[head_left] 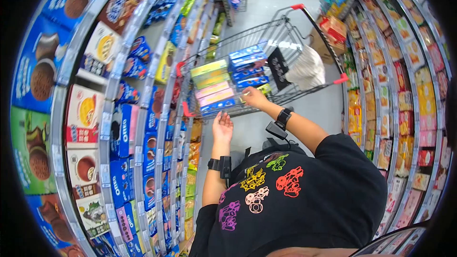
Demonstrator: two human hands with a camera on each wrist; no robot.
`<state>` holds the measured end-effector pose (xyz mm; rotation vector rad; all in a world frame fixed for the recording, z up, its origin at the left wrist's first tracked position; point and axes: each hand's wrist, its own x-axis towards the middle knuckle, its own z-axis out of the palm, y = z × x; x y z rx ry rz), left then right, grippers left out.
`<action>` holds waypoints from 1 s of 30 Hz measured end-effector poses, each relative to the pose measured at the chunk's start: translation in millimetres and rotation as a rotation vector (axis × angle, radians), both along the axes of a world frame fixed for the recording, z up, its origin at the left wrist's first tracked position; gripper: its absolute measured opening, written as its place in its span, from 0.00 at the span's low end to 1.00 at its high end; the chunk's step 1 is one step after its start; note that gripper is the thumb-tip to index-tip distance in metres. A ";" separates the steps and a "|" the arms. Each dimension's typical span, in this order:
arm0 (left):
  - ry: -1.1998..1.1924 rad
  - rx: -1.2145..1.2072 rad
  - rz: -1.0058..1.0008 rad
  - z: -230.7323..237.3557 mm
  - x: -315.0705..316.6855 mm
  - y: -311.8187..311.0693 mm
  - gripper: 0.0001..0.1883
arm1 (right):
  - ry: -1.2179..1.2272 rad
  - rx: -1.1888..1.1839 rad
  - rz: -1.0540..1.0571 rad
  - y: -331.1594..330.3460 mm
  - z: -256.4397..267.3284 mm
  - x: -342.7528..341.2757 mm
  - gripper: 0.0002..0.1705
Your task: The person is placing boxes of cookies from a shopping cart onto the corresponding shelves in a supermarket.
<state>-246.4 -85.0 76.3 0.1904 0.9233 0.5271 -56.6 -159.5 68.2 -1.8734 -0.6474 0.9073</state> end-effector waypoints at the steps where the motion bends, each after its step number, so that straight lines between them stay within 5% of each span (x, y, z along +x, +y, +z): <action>1: 0.000 0.003 -0.008 -1.5 14.0 -12.9 0.11 | -0.053 -0.022 -0.018 -21.3 -3.2 14.1 0.20; 4: 0.044 0.021 -0.046 -6.7 54.3 -46.4 0.12 | -0.280 -0.077 -0.077 -71.0 9.2 42.1 0.19; 8: 0.053 0.065 -0.102 -5.4 82.7 -61.3 0.13 | -0.205 -0.022 -0.119 -97.6 1.6 76.3 0.17; 12: 0.118 0.084 -0.054 -8.4 105.5 -16.9 0.16 | 0.278 0.094 -0.246 -95.3 -23.9 106.9 0.16; 14: 0.123 0.099 -0.037 -16.4 121.3 11.6 0.15 | 0.268 0.083 -0.257 -92.4 -37.4 124.9 0.16; 20: 0.124 0.163 -0.207 -54.5 182.5 71.7 0.13 | 0.245 0.023 -0.290 -60.6 -76.6 196.8 0.12; 21: -0.090 0.271 -0.323 -77.0 184.8 86.4 0.12 | 0.317 0.062 -0.232 -57.6 -101.8 216.6 0.10; 22: -0.071 0.206 -0.302 -110.3 191.6 100.4 0.12 | 0.379 0.103 -0.167 -47.0 -119.4 232.7 0.09; 23: 0.059 0.168 -0.321 -112.7 196.2 107.8 0.12 | 0.439 0.104 -0.324 -32.1 -87.3 228.1 0.11; 25: 0.217 0.049 -0.326 -127.1 210.9 124.9 0.14 | 0.383 0.087 -0.201 -13.6 -130.9 255.2 0.12; 27: 0.271 0.080 -0.438 -136.7 220.3 139.2 0.27 | 0.342 -0.112 -0.367 14.1 -130.5 261.3 0.14; 30: 0.316 0.054 -0.524 -156.8 241.6 158.9 0.23 | 0.291 -0.303 -0.384 44.9 -128.4 272.3 0.24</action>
